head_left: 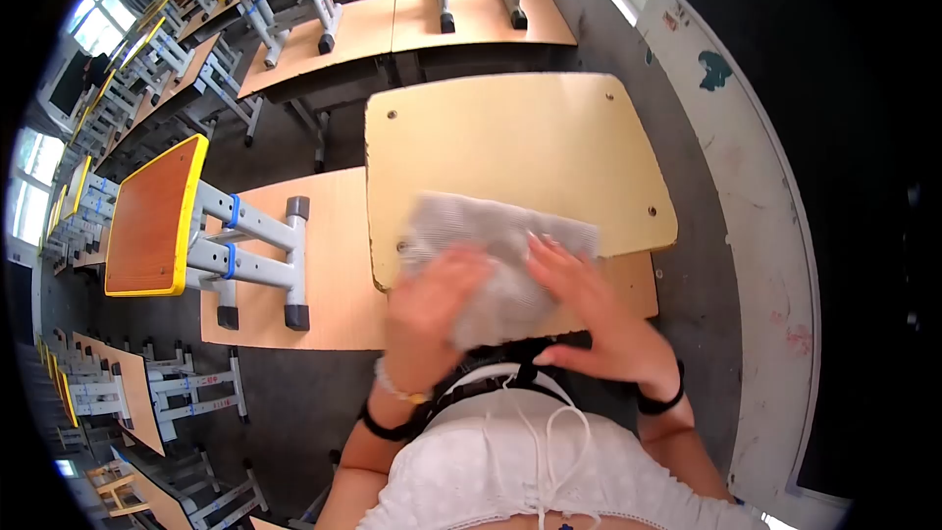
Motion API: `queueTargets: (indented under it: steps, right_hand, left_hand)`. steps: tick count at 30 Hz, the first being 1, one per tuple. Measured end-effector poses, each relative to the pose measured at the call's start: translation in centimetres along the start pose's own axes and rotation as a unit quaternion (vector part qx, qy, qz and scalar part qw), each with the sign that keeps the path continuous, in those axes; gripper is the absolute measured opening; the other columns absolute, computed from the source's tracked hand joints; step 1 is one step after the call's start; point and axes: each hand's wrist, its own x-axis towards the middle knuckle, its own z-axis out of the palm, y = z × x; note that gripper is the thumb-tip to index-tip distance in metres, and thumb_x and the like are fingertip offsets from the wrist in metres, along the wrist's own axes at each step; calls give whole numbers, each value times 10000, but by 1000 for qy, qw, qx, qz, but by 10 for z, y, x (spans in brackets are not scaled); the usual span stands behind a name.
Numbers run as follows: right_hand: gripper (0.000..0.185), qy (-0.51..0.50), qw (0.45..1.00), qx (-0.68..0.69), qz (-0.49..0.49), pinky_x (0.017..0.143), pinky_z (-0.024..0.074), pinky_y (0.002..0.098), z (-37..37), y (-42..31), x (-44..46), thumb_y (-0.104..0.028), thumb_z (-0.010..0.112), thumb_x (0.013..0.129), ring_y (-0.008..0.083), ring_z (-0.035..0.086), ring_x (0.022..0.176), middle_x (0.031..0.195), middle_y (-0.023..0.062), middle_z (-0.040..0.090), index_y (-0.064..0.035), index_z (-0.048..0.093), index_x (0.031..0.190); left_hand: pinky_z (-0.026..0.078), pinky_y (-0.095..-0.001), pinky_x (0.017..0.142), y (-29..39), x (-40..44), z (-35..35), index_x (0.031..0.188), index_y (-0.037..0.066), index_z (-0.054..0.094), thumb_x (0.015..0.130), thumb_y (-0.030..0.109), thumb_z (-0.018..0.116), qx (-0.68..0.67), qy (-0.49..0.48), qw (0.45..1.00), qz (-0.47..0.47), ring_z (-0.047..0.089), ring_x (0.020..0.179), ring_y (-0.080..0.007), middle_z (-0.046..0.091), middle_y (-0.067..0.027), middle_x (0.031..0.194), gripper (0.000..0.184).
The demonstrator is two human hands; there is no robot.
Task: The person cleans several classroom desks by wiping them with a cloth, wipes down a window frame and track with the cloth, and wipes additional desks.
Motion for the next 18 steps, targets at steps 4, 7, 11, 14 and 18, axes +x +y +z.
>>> queueTargets:
  steps: [4, 7, 11, 14, 18]
  right_hand:
    - [717, 324, 915, -217, 101, 1153, 196, 527, -28, 47, 24, -160, 642, 866, 352, 250, 1437, 1559, 167, 261, -91, 305, 1495]
    - [618, 352, 841, -289, 293, 1025, 394, 473, -40, 98, 28, -341, 577, 914, 366, 492, 1255, 1360, 208, 504, -145, 375, 1464]
    - [604, 329, 859, -154, 361, 855, 500, 415, -46, 98, 21, -494, 512, 923, 363, 650, 998, 1050, 202, 677, -187, 426, 1436]
    - [597, 325, 851, -148, 385, 817, 508, 409, -41, 89, 14, -503, 507, 925, 362, 665, 953, 1001, 194, 694, -198, 433, 1432]
    - [595, 350, 845, -122, 386, 823, 509, 407, -33, 82, 1, -500, 512, 924, 360, 663, 963, 997, 189, 694, -221, 424, 1443]
  left_hand:
    - [488, -323, 724, -43, -30, -23, 1148, 12, 640, 826, 2, 561, -105, 231, 941, -226, 655, 938, -219, 677, -107, 1083, 332]
    - [488, -303, 728, -74, -44, -26, 1201, 12, 599, 882, 18, 521, -314, 297, 806, -405, 612, 857, -146, 649, -52, 1023, 329]
    - [482, -303, 787, -97, -45, -11, 1305, 25, 507, 937, 64, 493, -483, 301, 709, -416, 581, 950, -143, 599, -38, 1069, 371]
    - [496, -359, 887, -90, -28, 3, 1323, 47, 475, 978, 114, 446, -500, 328, 701, -389, 588, 1069, -194, 589, -81, 1214, 353]
    - [454, -348, 987, -74, -18, 8, 1361, 31, 433, 943, 57, 504, -467, 344, 727, -367, 540, 1181, -198, 533, -90, 1319, 424]
